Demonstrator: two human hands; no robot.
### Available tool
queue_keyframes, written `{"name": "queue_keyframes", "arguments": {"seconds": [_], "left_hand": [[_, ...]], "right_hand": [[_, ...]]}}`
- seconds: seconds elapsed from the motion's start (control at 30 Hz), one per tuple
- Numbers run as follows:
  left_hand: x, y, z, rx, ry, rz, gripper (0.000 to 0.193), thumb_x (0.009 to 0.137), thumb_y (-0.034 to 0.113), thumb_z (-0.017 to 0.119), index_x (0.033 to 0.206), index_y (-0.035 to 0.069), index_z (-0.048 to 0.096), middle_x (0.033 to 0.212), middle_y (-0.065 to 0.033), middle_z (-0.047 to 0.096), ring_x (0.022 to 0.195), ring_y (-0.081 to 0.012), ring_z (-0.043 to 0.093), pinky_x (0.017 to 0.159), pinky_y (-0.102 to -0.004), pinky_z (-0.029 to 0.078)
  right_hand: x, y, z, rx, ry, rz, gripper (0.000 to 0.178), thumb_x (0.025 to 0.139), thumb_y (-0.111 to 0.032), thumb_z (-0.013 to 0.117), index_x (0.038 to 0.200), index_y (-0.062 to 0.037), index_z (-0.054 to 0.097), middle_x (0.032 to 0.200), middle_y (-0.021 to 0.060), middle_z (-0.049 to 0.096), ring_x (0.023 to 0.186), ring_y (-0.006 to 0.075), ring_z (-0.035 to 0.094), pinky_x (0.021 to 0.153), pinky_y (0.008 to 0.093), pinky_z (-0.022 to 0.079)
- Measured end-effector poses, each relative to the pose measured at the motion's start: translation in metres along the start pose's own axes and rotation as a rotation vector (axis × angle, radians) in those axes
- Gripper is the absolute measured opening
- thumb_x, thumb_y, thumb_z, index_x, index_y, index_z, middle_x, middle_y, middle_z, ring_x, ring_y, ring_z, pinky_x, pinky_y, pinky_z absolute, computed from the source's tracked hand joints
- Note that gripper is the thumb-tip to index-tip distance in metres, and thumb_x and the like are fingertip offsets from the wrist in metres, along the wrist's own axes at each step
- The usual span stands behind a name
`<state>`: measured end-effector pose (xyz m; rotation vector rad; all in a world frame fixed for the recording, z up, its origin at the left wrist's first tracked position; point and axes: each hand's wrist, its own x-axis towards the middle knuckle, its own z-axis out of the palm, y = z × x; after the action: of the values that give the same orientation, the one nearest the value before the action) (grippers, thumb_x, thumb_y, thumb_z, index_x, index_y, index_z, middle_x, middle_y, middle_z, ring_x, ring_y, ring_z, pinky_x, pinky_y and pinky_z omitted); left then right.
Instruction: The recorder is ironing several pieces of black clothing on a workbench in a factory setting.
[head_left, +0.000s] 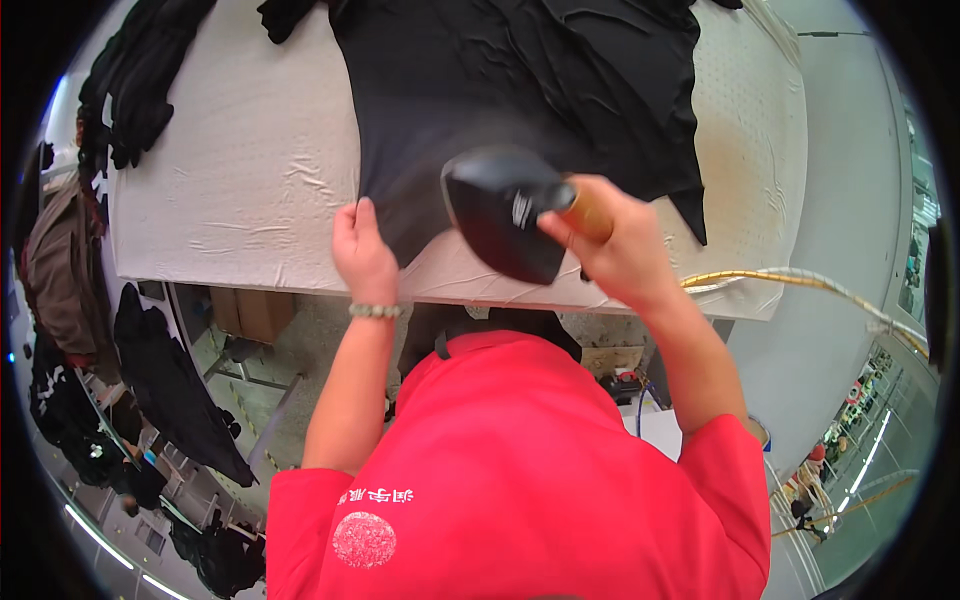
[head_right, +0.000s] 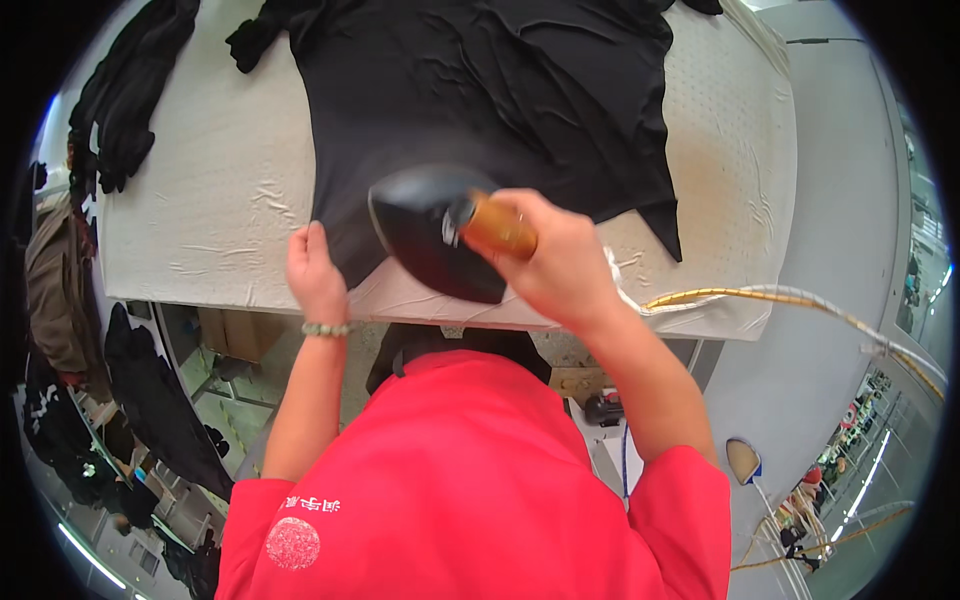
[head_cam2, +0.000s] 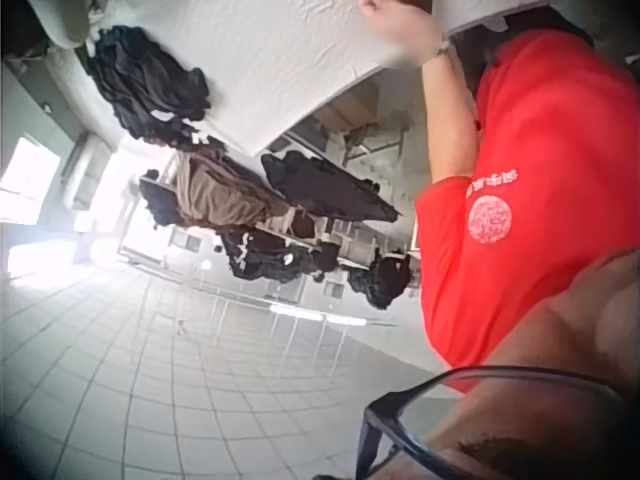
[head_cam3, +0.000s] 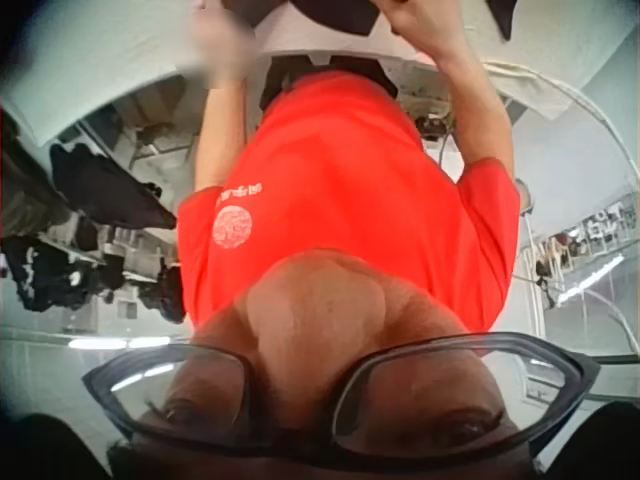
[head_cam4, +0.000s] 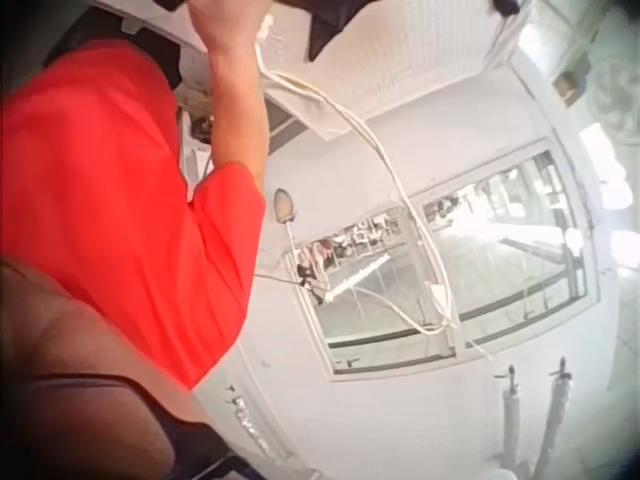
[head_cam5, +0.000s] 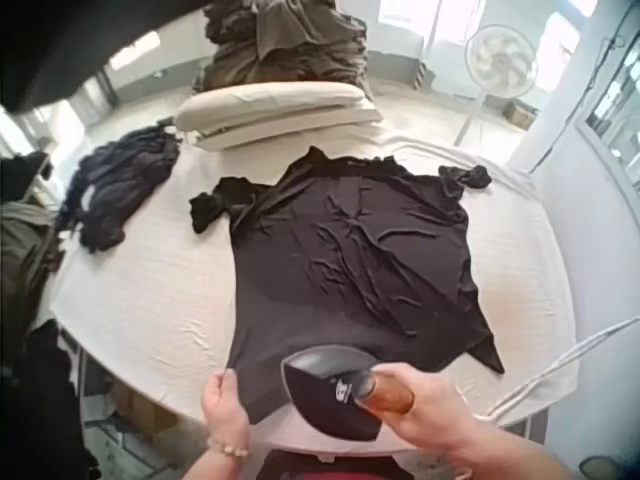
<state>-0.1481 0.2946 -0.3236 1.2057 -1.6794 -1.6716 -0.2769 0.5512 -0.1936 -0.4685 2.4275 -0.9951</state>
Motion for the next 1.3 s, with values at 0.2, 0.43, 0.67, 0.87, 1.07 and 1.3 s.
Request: {"name": "queue_keyframes", "arguments": {"seconds": [0.2, 0.43, 0.67, 0.87, 1.07, 1.3], "left_hand": [[0.004, 0.005, -0.080, 0.214, -0.210, 0.061, 0.023, 0.103, 0.022, 0.062, 0.094, 0.002, 0.060, 0.082, 0.0047, 0.053, 0.076, -0.0037, 0.043, 0.069, -0.0218, 0.039], [0.025, -0.015, -0.052, 0.264, -0.087, -0.013, 0.027, 0.098, 0.024, 0.069, 0.097, -0.002, 0.063, 0.087, -0.0010, 0.064, 0.080, -0.0067, 0.055, 0.072, -0.0247, 0.047], [0.034, -0.003, -0.005, 0.655, -0.233, -0.062, 0.040, 0.095, 0.030, 0.073, 0.110, -0.006, 0.068, 0.099, -0.0087, 0.073, 0.086, -0.0122, 0.065, 0.080, -0.0292, 0.051], [0.052, 0.023, -0.024, 0.297, -0.202, -0.228, 0.040, 0.097, 0.030, 0.071, 0.118, -0.005, 0.069, 0.108, -0.0116, 0.074, 0.089, -0.0152, 0.069, 0.081, -0.0305, 0.053], [0.050, 0.078, -0.084, -0.009, -0.362, -0.266, 0.029, 0.101, 0.024, 0.065, 0.109, -0.003, 0.070, 0.108, -0.0101, 0.074, 0.091, -0.0158, 0.070, 0.081, -0.0280, 0.055], [0.037, 0.040, -0.196, 0.359, -0.383, -0.278, 0.026, 0.099, 0.022, 0.068, 0.111, -0.001, 0.068, 0.097, -0.0049, 0.072, 0.084, -0.0141, 0.068, 0.081, -0.0287, 0.055]], "right_hand": [[0.048, 0.081, -0.084, 0.038, 0.391, 0.100, 0.027, 0.090, -0.024, 0.078, 0.100, -0.0014, 0.067, 0.077, -0.0011, 0.062, 0.064, 0.0073, 0.055, 0.056, 0.0285, 0.047], [0.035, 0.247, -0.202, -0.318, 0.468, 0.425, 0.034, 0.087, -0.029, 0.077, 0.103, 0.0001, 0.068, 0.076, 0.0078, 0.066, 0.075, 0.0233, 0.065, 0.074, 0.0380, 0.052], [0.016, 0.283, -0.189, -0.885, 0.913, -0.063, 0.055, 0.086, -0.035, 0.077, 0.125, -0.0008, 0.060, 0.116, 0.0184, 0.066, 0.113, 0.0388, 0.061, 0.096, 0.0456, 0.048], [0.000, 0.231, -0.054, -0.114, 0.491, 0.480, 0.039, 0.095, -0.026, 0.069, 0.123, 0.0002, 0.061, 0.095, 0.0114, 0.071, 0.090, 0.0276, 0.068, 0.083, 0.0374, 0.053], [-0.028, 0.216, -0.123, 0.637, 0.102, 0.375, 0.024, 0.098, -0.028, 0.067, 0.103, -0.0047, 0.069, 0.078, -0.0031, 0.066, 0.069, 0.0105, 0.061, 0.064, 0.0283, 0.049], [-0.122, 0.238, -0.107, 0.603, 0.074, 0.526, 0.023, 0.100, -0.028, 0.065, 0.095, -0.0057, 0.070, 0.077, -0.0034, 0.066, 0.060, 0.0056, 0.057, 0.053, 0.0245, 0.043]]}}
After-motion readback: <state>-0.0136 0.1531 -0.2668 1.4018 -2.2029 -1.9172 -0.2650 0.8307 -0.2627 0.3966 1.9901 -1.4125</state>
